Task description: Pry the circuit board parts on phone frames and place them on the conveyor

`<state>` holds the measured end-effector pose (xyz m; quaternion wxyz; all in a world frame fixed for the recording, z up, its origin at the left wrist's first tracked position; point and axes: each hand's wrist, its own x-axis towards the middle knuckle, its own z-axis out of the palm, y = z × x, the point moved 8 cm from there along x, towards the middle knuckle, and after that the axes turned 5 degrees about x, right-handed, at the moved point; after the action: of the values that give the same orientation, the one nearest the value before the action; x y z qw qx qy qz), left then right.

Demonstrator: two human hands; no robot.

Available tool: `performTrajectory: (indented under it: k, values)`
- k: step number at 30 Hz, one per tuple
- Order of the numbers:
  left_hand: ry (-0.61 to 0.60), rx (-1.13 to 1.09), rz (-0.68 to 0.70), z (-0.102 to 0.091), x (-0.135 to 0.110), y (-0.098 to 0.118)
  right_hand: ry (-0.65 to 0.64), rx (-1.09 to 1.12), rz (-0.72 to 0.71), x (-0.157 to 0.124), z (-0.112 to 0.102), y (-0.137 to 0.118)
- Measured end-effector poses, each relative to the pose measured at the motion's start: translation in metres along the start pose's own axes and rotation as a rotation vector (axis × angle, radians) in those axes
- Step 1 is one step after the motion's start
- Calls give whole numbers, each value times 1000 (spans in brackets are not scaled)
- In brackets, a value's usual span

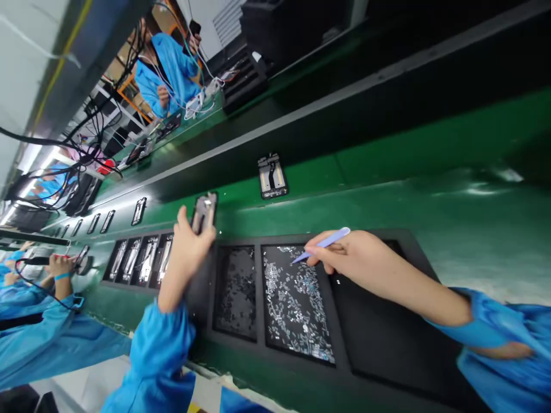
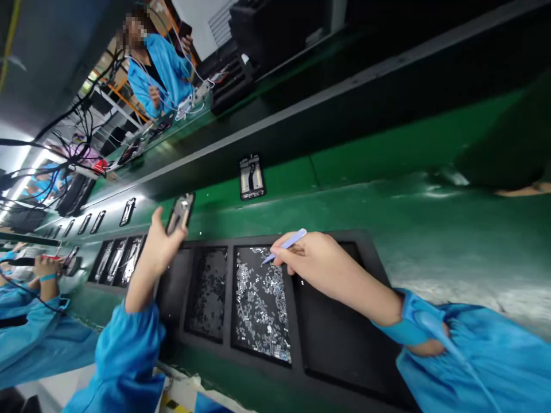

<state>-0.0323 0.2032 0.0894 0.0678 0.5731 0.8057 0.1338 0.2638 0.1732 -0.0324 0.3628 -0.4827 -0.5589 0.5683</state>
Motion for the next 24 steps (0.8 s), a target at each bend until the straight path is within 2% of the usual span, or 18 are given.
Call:
performTrajectory:
  k: [2,4,6,8,11,13,15,17,19,21,24]
  values:
    - [-43,-17,96,8,-74,0,-8,-11,0,-4,-5,-8]
    - [-32,-13,265,26,-140,4,34,-70,-45,-12,-15,-28]
    - [-10,-1,292,47,-184,-1,133,-188,-158,-22,-26,-59]
    - [9,55,274,65,-204,-8,173,-296,-284,-27,-21,-92]
    - [36,150,332,74,-204,-12,20,-357,-413,-14,24,-116]
    - [74,179,421,68,-195,-14,-69,-358,-435,3,56,-112]
    - [121,174,627,57,-186,-6,-102,-340,-476,19,80,-101]
    - [129,192,982,52,-184,9,-125,-327,-560,27,94,-90]
    - [56,251,1282,57,-184,17,-158,-337,-649,29,102,-83]
    - [-30,281,1410,66,-177,18,-196,-344,-698,28,106,-78]
    - [3,189,1401,72,-168,16,-242,-338,-707,27,109,-78]
